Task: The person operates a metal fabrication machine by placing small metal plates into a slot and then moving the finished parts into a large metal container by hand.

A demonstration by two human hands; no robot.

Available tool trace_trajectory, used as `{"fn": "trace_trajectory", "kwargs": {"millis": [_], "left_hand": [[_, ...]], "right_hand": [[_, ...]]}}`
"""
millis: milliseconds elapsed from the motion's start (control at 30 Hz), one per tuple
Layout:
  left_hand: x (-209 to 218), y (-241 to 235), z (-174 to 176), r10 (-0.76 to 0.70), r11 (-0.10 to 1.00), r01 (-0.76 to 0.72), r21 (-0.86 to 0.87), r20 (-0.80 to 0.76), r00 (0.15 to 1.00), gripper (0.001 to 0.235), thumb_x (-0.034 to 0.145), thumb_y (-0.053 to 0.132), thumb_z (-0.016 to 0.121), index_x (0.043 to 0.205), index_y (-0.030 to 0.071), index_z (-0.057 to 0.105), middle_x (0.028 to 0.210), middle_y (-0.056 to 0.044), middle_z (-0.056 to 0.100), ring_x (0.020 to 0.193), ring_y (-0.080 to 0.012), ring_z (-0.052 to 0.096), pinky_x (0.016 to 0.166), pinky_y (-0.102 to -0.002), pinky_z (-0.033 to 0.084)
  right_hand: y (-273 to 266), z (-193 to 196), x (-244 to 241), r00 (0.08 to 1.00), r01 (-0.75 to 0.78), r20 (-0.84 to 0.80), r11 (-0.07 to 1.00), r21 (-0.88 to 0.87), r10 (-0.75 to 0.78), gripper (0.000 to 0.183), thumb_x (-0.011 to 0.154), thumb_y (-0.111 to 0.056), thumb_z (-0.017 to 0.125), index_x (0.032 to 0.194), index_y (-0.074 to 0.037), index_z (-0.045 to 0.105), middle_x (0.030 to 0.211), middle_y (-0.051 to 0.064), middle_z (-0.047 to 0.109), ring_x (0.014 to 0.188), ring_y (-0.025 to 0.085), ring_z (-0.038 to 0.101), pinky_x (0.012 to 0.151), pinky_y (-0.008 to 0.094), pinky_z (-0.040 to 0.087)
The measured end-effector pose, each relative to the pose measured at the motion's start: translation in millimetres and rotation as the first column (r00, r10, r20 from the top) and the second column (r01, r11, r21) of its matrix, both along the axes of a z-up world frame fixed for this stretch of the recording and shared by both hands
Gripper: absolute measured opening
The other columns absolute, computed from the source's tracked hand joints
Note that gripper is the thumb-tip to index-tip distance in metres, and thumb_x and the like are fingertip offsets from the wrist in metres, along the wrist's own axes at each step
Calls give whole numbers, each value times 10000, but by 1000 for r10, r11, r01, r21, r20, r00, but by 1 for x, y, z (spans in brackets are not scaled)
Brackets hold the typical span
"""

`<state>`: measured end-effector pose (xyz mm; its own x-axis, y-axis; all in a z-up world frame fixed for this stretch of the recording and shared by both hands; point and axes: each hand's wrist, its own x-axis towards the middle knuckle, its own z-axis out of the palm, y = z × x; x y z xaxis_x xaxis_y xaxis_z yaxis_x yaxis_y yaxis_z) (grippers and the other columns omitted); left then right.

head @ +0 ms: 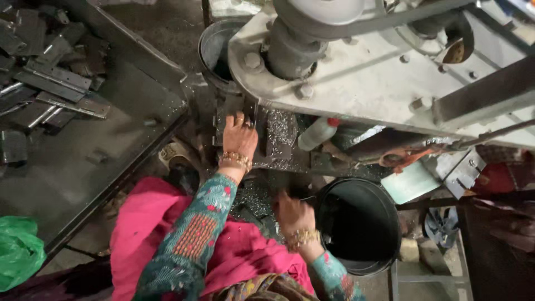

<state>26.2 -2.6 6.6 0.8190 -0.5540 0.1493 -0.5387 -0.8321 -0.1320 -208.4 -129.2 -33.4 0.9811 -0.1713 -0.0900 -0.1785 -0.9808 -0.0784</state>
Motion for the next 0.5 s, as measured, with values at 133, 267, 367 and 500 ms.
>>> {"fn": "trace_trajectory", "kwargs": {"millis": [133,267,367,500], "left_hand": [[25,-2,4,25,997,-20,74,-69,997,319,1020,256,500,1135,151,779,1291,-36,720,1414,-272,454,1108,-505,304],[28,-6,-14,64,994,-65,-85,-16,998,425,962,237,483,1335,139,662,1374,-36,641,1416,-261,412,1054,-535,304],[25,0,-9,46,998,-49,-44,-77,996,446,1009,248,464,1429,147,574,1508,-35,542,1464,-281,373,1103,-566,274],[15,4,15,31,997,-39,-61,-123,992,548,969,231,494,1509,143,461,1545,-24,490,1464,-271,343,1149,-598,221]], "right_hand": [[-2,6,8,999,-40,-10,997,-72,40,162,948,-196,581,1080,-154,665,775,91,718,694,289,726,580,423,568],[24,-30,-43,996,89,21,995,49,-90,618,880,-322,648,1467,-151,558,857,163,722,571,383,702,430,489,542],[20,-16,-39,969,8,239,975,221,-62,407,868,-305,666,1252,-170,652,751,167,737,611,362,707,507,482,545],[20,45,6,986,105,-136,991,88,-92,294,935,-300,627,1203,-179,634,849,167,748,781,351,733,659,489,578]]}}
